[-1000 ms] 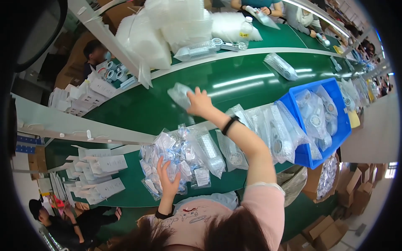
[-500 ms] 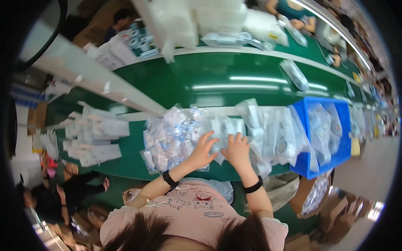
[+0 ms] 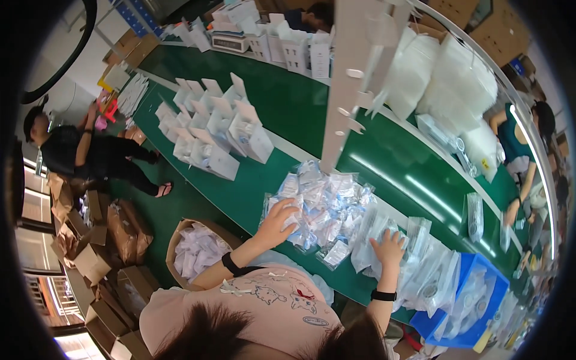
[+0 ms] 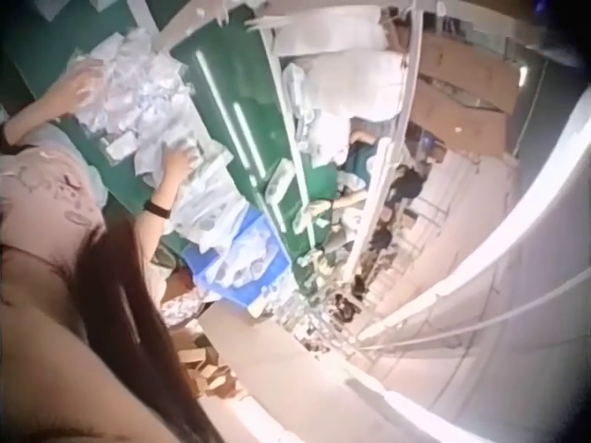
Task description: The person packages items by hand, picking up a white box, inserting a bubble-wrapped device and a small plastic bag, and placing the box on the table. This process is repeated with several other boxes, devices, and plastic bags.
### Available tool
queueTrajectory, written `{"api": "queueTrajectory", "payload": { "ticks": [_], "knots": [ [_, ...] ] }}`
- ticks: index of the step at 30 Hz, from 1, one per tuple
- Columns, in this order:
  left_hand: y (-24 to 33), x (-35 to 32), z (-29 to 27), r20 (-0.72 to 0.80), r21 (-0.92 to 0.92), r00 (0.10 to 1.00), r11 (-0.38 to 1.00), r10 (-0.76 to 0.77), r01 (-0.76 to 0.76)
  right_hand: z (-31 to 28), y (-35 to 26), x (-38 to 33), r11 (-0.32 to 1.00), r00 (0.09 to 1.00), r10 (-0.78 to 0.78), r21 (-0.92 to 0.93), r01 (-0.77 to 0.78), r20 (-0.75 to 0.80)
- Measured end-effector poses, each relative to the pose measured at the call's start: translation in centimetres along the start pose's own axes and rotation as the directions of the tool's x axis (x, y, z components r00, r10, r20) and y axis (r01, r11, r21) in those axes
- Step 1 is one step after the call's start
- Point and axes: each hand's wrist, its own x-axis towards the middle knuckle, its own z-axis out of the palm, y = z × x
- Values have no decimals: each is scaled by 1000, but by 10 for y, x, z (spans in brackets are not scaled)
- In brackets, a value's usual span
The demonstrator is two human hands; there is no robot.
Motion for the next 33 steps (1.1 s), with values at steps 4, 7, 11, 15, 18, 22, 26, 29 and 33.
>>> {"api": "queueTrajectory", "payload": {
  "ticks": [4, 7, 11, 15, 18, 22, 26, 29, 33],
  "knots": [
    [-18, -2, -42, -234, -26, 971, 998, -56, 51, -9, -10, -9, 974, 887, -222, -45, 223, -406],
    [-42, -9, -75, -384, -101, 913, 989, -136, 105, -44, -56, -35, 853, 828, -282, 268, 447, -485],
    [-94, -13, -135, -531, -290, 803, 948, -273, 130, -36, -156, -61, 551, 793, -221, 598, 582, -568],
    [-139, -9, -190, -633, -418, 683, 904, -365, 95, -8, -261, -69, 148, 795, -110, 781, 606, -596],
    [-167, -8, -236, -712, -380, 599, 918, -366, 110, 2, -316, -60, 95, 817, -40, 812, 576, -575],
    [-194, 35, -334, -814, 183, 580, 964, 38, 193, 4, -349, -33, -16, 875, 1, 875, 484, -485],
    [-198, 122, -434, -501, 646, 805, 756, 317, 105, 3, -358, -5, 6, 897, -36, 898, 441, -440],
    [-210, 193, -459, -138, 641, 959, 760, 247, -104, 8, -359, 12, 72, 896, -66, 894, 443, -439],
    [-248, 245, -452, 228, 632, 955, 716, 193, -295, 11, -372, 14, 75, 908, -48, 905, 419, -417]
  ]
}}
